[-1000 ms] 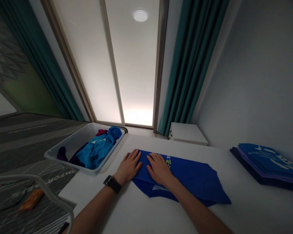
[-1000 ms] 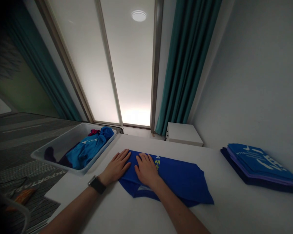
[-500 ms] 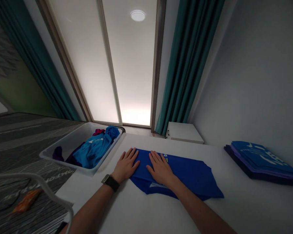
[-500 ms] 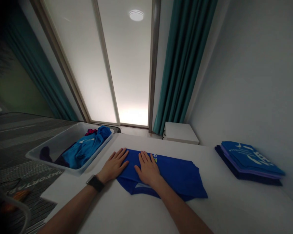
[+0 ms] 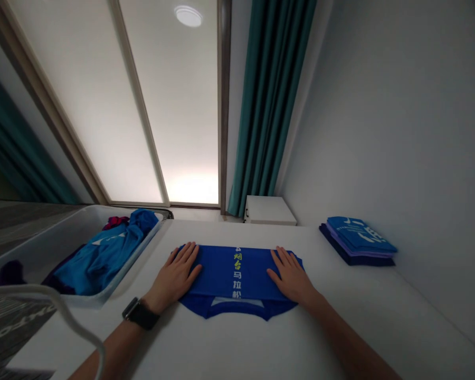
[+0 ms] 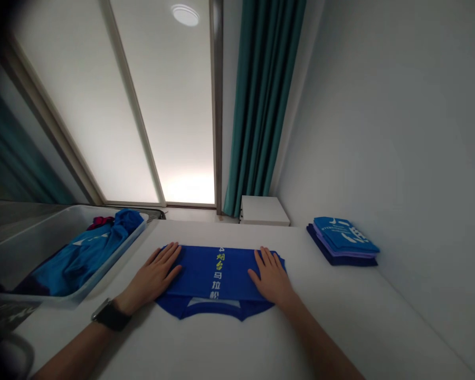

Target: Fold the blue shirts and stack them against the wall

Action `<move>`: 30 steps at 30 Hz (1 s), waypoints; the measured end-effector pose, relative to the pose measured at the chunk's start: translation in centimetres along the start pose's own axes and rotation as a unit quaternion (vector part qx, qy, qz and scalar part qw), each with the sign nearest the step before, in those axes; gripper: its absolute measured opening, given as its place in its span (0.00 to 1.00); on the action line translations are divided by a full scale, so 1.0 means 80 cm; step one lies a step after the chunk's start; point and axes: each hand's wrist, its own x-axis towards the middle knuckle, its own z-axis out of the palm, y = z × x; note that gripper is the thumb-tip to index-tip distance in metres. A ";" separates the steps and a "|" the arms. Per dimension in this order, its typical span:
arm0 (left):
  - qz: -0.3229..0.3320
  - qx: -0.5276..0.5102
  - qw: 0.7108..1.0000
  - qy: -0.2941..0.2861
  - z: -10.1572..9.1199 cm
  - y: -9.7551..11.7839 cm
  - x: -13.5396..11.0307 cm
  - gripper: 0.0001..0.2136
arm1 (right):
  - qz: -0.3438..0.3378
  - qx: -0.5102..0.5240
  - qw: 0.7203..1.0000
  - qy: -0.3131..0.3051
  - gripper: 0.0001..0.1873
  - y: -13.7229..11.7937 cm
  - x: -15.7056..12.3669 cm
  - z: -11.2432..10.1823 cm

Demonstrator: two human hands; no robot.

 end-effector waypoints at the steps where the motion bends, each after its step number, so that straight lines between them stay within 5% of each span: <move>1: 0.013 -0.009 1.000 0.002 0.001 0.003 0.002 0.26 | 0.002 0.003 1.000 0.003 0.37 0.003 -0.001 0.000; 8: 0.028 -0.029 0.998 -0.052 0.007 0.009 0.001 0.27 | -0.001 0.004 1.000 0.007 0.37 0.004 0.000 0.003; 19: 0.054 -0.075 0.995 -0.028 -0.021 0.021 0.001 0.21 | -0.036 0.023 0.998 0.048 0.30 0.014 0.003 0.010; 24: 0.115 -0.126 0.985 -0.040 -0.044 0.055 -0.004 0.22 | -0.098 0.041 0.993 0.051 0.28 -0.018 -0.015 -0.011; 30: 0.163 -0.139 0.974 -0.076 -0.040 0.079 -0.011 0.27 | -0.147 0.059 0.987 0.008 0.30 -0.061 -0.034 -0.018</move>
